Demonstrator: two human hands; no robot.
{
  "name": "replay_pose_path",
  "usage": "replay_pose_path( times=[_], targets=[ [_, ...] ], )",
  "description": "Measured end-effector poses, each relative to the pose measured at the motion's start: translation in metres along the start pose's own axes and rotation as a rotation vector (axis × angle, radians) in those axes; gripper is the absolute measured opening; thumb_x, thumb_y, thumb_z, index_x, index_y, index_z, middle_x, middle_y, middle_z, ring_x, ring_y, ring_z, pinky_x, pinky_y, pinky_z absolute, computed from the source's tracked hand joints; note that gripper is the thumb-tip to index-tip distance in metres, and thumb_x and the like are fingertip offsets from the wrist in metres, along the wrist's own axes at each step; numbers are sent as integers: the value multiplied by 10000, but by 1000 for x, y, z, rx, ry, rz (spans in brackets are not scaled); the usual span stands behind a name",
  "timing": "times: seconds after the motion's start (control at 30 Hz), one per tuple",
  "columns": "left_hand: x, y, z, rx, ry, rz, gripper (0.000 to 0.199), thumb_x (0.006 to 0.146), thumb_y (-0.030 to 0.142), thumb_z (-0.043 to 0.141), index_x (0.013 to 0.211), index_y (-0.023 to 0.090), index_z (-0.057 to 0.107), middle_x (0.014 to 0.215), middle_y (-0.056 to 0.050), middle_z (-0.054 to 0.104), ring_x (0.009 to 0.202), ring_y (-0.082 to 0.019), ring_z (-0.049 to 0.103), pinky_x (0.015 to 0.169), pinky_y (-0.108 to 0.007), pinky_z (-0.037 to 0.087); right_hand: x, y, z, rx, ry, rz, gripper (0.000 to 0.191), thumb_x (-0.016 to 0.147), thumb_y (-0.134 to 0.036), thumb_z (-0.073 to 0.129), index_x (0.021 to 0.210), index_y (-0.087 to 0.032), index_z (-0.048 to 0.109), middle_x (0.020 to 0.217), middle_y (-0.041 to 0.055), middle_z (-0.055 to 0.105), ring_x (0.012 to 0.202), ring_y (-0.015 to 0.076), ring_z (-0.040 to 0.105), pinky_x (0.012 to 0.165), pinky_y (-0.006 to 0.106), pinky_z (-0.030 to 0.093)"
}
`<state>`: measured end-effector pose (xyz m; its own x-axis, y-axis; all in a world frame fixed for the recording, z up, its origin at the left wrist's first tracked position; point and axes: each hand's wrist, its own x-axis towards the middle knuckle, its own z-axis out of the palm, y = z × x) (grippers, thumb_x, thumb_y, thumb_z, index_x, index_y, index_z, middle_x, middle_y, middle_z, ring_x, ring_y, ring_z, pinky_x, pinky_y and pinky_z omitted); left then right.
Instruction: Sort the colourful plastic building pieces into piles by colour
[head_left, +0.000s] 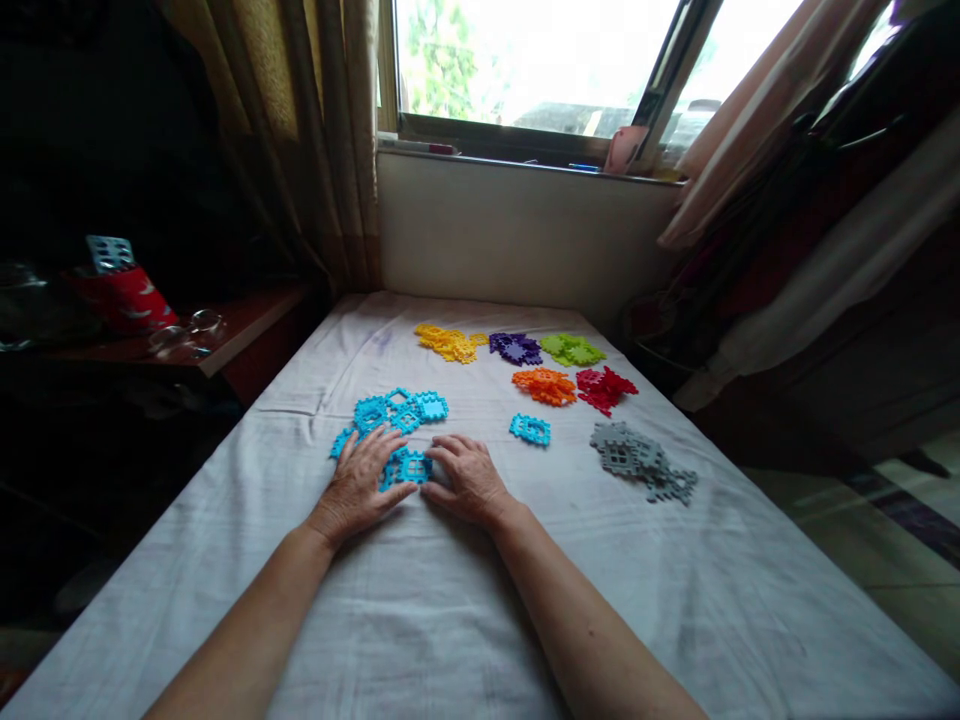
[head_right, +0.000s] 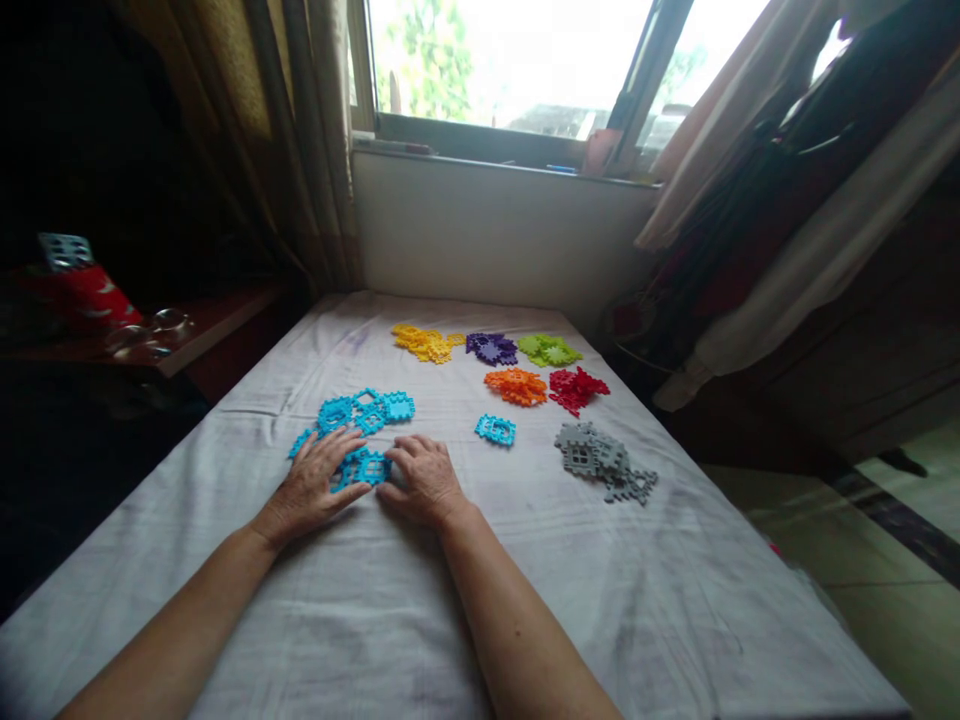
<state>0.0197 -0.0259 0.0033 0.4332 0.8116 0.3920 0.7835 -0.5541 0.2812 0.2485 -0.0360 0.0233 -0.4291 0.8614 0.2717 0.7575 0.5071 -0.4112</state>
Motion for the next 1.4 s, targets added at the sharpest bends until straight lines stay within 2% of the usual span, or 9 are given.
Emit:
replay_pose_path(
  times=[0.13,0.27,0.43,0.5,0.6,0.87,1.03,1.27,1.4],
  targets=[
    [-3,-16,-9,-25,-7,-80,523,901,545,536,1350,279,570,1406,-84,622,1400,-286,475,1204,-556,262,1,-1,1,26,-2,-8,305,825,-325,721,1119,-249,694,1208,49,714,1134,239,607,997,399,412],
    [-4,-26,-13,-14,-29,-140,525,868,552,572,1317,282,603,1437,-88,597,1403,-302,469,1187,-574,282,-5,27,-9,5,166,78,327,787,-306,723,1102,-223,699,1144,67,727,1093,254,618,970,389,411],
    [-4,-25,-10,5,-12,-139,415,869,522,568,1195,294,684,1408,-75,622,1384,-307,488,1178,-583,288,-26,82,-35,-133,483,580,319,818,-341,679,1099,-190,701,1117,112,714,1062,281,600,929,387,399],
    [-3,-23,-9,3,-21,-137,350,877,506,558,1113,302,719,1389,-67,636,1367,-311,504,1165,-594,301,-33,94,-41,-174,499,744,334,821,-349,684,1107,-179,702,1115,125,706,1064,291,595,897,379,399],
    [-2,-23,-10,-1,-21,-131,291,868,475,575,1035,304,741,1391,-63,634,1358,-320,512,1149,-607,317,-38,98,-43,-210,471,821,335,827,-349,692,1117,-181,706,1121,127,698,1083,289,592,890,369,393],
    [-1,-27,-6,-39,136,-61,215,894,412,566,929,286,736,1331,-63,672,1307,-309,558,1122,-589,365,-40,96,-37,-212,530,800,252,817,-302,670,1040,-205,731,1193,119,677,1124,289,575,928,399,409],
    [6,2,0,-45,255,62,224,942,383,529,980,295,731,1349,-59,656,1319,-290,545,1127,-578,367,-33,81,-36,-73,634,586,193,815,-219,579,925,-201,736,1075,102,720,1020,248,623,934,383,452],
    [12,35,13,-8,217,188,216,960,305,522,1042,314,722,1371,-44,639,1346,-249,522,1184,-565,308,-12,23,3,519,292,301,324,836,-412,616,1096,-235,695,777,0,734,643,146,630,642,262,479],
    [12,35,14,-2,221,208,223,966,324,521,1090,316,707,1371,-50,637,1326,-244,541,1179,-556,327,-5,15,13,687,289,313,324,781,-368,619,1060,-214,676,711,-23,703,626,142,626,621,250,485]
  ],
)
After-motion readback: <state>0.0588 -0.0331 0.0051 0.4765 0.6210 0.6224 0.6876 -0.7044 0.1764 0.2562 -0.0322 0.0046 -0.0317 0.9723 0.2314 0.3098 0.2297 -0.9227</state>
